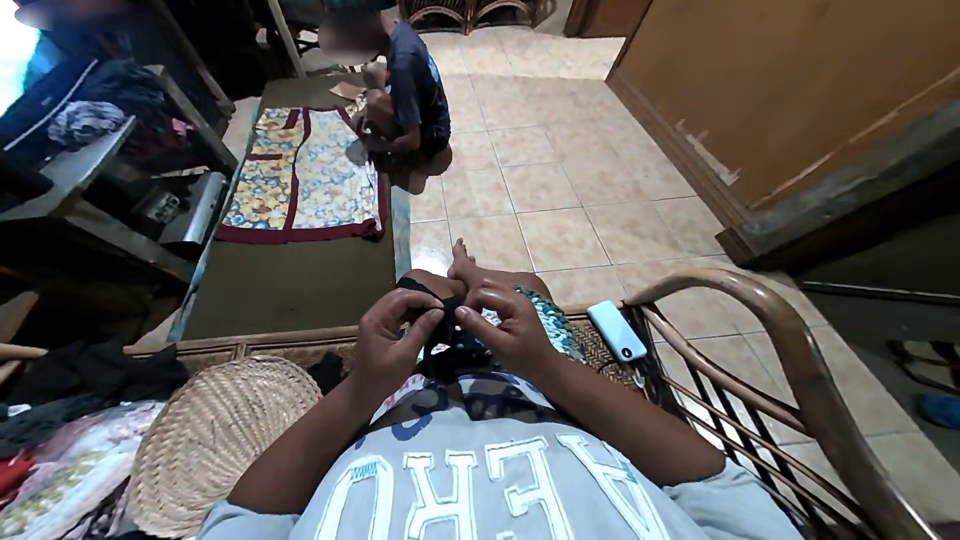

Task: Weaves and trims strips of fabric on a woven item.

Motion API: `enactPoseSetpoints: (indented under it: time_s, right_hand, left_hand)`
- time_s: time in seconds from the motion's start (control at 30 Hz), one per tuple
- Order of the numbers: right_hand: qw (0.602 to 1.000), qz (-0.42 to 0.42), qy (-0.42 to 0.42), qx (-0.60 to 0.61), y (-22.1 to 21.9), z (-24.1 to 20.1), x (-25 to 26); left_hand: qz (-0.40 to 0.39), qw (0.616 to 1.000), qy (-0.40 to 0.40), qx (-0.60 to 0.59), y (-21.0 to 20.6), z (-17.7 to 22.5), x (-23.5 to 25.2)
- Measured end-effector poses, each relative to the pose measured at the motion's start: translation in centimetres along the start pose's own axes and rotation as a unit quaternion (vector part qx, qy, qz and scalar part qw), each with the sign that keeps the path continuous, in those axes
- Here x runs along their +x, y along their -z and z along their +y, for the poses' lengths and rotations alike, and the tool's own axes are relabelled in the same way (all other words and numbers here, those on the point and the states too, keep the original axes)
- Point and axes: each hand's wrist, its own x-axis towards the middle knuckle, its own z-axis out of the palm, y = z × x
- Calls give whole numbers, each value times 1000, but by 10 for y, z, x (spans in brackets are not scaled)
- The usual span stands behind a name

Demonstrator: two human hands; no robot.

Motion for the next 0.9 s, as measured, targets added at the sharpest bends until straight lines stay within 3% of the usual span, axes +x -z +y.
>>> enactPoseSetpoints:
  time_s: [0.1,0.4,0.5,0.57,0.63,0.73,0.9]
  right_hand:
    - [1000,24,-5,-9,2,-3,-1]
    - [999,-2,-42,9,3,0,2]
    - [989,5,-139,48,2,3,1]
    - [970,-1,-220,108,2,6,-1]
    - [961,-28,-241,130,2,1,-5]
    - [971,-16,-214,109,1,-3,-5]
    - [992,14,-119,45,12,3,9]
  left_hand:
    - [-13,1000,19,-13,0,-2,1]
    - [-44,992,-73,88,1,-6,0]
    - [-29,984,-136,109,1,-2,-3]
    - [14,990,-105,95,5,3,-2]
    - [58,996,-39,51,9,3,2]
    - [66,995,36,-63,17,4,8]
    - [41,974,53,-217,35,20,23]
